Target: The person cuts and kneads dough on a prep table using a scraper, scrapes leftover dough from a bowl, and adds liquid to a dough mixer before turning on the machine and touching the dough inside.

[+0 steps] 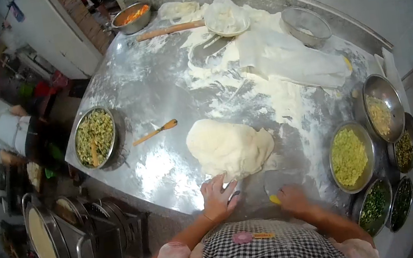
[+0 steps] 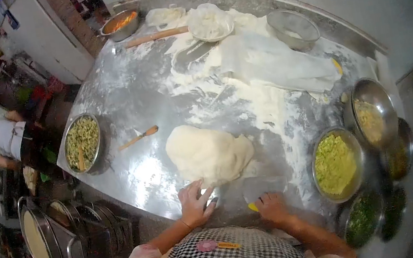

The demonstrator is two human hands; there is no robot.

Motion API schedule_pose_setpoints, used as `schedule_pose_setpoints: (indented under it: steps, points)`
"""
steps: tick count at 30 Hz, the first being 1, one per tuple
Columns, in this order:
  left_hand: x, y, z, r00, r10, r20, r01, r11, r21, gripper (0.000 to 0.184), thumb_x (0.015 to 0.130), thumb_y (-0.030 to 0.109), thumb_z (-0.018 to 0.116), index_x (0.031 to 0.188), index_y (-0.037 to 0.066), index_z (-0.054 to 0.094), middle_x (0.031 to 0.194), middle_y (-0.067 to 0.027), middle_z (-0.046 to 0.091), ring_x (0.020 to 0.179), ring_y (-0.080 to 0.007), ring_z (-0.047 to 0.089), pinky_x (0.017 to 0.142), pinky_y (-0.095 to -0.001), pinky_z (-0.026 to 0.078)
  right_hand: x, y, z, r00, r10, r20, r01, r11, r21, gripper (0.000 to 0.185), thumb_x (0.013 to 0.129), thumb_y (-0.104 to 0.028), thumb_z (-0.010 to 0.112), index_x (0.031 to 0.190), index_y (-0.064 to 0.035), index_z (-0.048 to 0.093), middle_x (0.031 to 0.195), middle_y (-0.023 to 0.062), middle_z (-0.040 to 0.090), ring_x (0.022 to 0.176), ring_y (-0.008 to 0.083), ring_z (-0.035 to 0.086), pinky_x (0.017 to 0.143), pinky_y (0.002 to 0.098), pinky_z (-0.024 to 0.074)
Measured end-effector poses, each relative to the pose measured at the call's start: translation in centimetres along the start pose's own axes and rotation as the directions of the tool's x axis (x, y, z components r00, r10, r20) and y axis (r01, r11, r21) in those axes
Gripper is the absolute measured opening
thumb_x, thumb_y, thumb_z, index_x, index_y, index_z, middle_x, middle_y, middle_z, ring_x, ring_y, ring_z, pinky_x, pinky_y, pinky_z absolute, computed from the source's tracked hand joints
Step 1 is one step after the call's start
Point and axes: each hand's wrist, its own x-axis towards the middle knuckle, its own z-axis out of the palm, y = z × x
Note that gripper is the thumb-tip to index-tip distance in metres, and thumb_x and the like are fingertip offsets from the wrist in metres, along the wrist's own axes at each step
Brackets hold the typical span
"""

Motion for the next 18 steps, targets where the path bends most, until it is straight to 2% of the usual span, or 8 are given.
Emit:
schedule_pose_setpoints:
  steps: [4,6,8,10,13,15,17,18]
  points:
    - [2.6,-4.6,-2.4,0.991,0.025,-0.13,-0.02,0.999,0.042,0.054,0.072,0.025,0.061,0.12,0.008,0.047,0.125,-0.0226,0.038,0.109,-0.0389,0.038,0.088,-0.0483,0.028,0.1,-0.9,-2.1,0.984,0.153,-0.087,-0.158,0.986,-0.053,0.023,0.072,-0.015,0.057,0.093,-0.0045,0.056,0.093,0.0168,0.055,0.087,0.0336,0.052,0.071,0.0423,0.043]
    - [4.8,-6.8,-2.1,0.978,-0.046,-0.205,0.052,0.998,0.023,0.061,0.073,0.026,0.06,0.126,0.005,0.04,0.129,-0.025,0.034,0.115,-0.0434,0.033,0.094,-0.051,0.024,1.0,-0.3,-5.1,0.929,0.304,-0.213,-0.31,0.951,0.006,0.023,0.072,-0.012,0.057,0.094,-0.004,0.055,0.092,0.0177,0.056,0.082,0.0342,0.054,0.069,0.0429,0.0428]
    - [7.0,-8.2,-2.3,0.961,-0.174,-0.214,0.176,0.984,-0.013,0.062,0.074,0.029,0.059,0.127,0.007,0.038,0.132,-0.0254,0.031,0.118,-0.0444,0.03,0.096,-0.052,0.023,1.5,0.2,-7.4,0.805,0.483,-0.345,-0.446,0.876,0.184,0.022,0.074,-0.011,0.056,0.095,-0.0032,0.054,0.09,0.0169,0.057,0.078,0.0323,0.055,0.068,0.0419,0.0432]
    - [8.3,-9.8,-1.7,0.966,-0.178,-0.185,0.168,0.983,-0.067,0.066,0.074,0.031,0.06,0.13,0.007,0.034,0.132,-0.0259,0.029,0.121,-0.0437,0.027,0.098,-0.0506,0.022,1.6,0.6,-8.7,0.592,0.681,-0.43,-0.497,0.729,0.47,0.021,0.077,-0.011,0.056,0.095,-0.0024,0.053,0.087,0.0142,0.058,0.074,0.0279,0.056,0.067,0.0394,0.0441]
    - [8.9,-10.4,-0.8,0.961,-0.242,-0.138,0.22,0.963,-0.153,0.07,0.074,0.034,0.061,0.132,0.006,0.031,0.132,-0.027,0.028,0.122,-0.0426,0.027,0.1,-0.0483,0.021,2.2,1.7,-8.6,0.448,0.86,-0.245,-0.201,0.364,0.91,0.024,0.08,-0.011,0.056,0.101,-0.0017,0.052,0.085,0.0078,0.058,0.075,0.0198,0.056,0.068,0.0343,0.0449]
    - [8.7,-10.1,-0.5,0.946,-0.306,-0.106,0.28,0.937,-0.207,0.072,0.074,0.035,0.061,0.132,0.006,0.03,0.132,-0.0276,0.028,0.122,-0.0422,0.027,0.1,-0.0478,0.022,2.9,1.5,-8.0,0.369,0.928,-0.056,-0.252,0.158,0.955,0.03,0.079,-0.012,0.059,0.106,-0.0016,0.051,0.086,0.0055,0.057,0.076,0.0159,0.054,0.068,0.0308,0.0442]
    - [8.3,-8.8,-0.2,0.922,-0.381,-0.076,0.349,0.899,-0.265,0.073,0.074,0.035,0.062,0.133,0.005,0.029,0.132,-0.0279,0.028,0.122,-0.0422,0.026,0.1,-0.0481,0.022,4.2,2.6,-4.4,0.348,0.937,0.022,-0.154,0.034,0.987,0.035,0.078,-0.012,0.06,0.11,-0.0012,0.051,0.087,0.0047,0.056,0.076,0.0145,0.053,0.067,0.0291,0.0439]
    - [8.4,-7.7,0.2,0.897,-0.433,-0.083,0.388,0.865,-0.318,0.073,0.075,0.035,0.061,0.132,0.004,0.029,0.132,-0.0278,0.028,0.122,-0.042,0.027,0.1,-0.0477,0.023,6.3,4.5,0.0,0.367,0.93,-0.003,-0.035,0.017,0.999,0.036,0.077,-0.012,0.06,0.111,-0.001,0.051,0.087,0.005,0.056,0.076,0.015,0.053,0.067,0.0291,0.0438]
